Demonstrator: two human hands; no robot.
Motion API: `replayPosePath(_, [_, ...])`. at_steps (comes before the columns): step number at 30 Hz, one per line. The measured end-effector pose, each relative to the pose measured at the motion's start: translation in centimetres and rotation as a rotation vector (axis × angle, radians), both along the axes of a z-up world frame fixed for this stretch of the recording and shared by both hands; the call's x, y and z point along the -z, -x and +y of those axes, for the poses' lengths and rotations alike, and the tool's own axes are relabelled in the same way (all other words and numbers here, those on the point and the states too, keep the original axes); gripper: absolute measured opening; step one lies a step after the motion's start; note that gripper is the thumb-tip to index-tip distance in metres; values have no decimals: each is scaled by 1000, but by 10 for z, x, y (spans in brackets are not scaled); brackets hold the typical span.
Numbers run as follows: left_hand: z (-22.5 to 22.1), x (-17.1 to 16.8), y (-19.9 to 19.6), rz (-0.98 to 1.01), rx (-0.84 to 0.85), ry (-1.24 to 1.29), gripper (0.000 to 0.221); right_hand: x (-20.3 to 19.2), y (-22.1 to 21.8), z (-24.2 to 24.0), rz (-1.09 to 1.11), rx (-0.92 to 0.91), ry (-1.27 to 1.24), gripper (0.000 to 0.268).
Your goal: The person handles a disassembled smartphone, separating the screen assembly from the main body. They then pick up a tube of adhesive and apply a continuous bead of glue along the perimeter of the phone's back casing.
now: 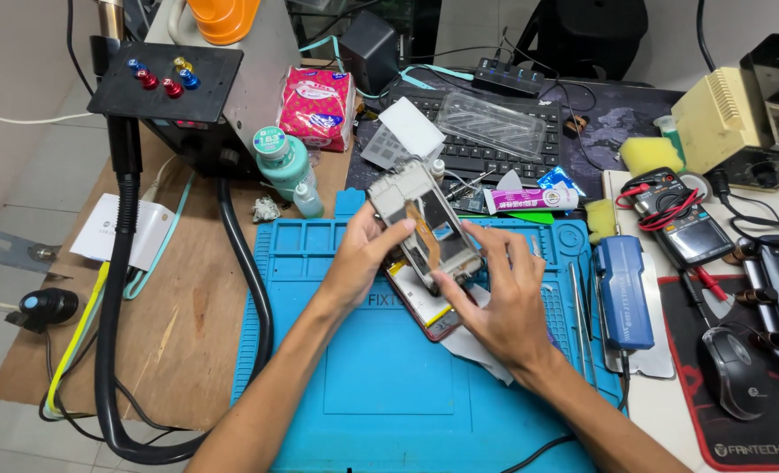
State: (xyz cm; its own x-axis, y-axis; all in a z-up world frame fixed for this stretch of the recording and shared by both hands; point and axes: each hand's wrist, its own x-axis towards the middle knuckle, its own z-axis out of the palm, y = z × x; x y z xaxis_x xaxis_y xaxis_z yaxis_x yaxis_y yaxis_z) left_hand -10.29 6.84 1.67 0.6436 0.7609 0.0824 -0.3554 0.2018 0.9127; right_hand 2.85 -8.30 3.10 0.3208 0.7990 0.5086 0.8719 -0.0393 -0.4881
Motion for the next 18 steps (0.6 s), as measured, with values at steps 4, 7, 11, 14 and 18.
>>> replayPosePath(4, [12,-6,6,-32,-124,6,37,-1,-3,1,35,-25,-13,50])
replayPosePath(7, [14,-14,6,-41,-187,19,37,3,-8,2,-4,-16,1,43])
replayPosePath(11, [19,-16,9,-28,-323,167,31,-1,-7,3,36,-51,22,35])
replayPosePath(14, [24,-18,11,-45,-371,225,30,1,-9,3,17,-44,12,30])
replayPosePath(18, [27,-14,12,-30,-367,186,33,7,-15,5,-33,-46,7,24])
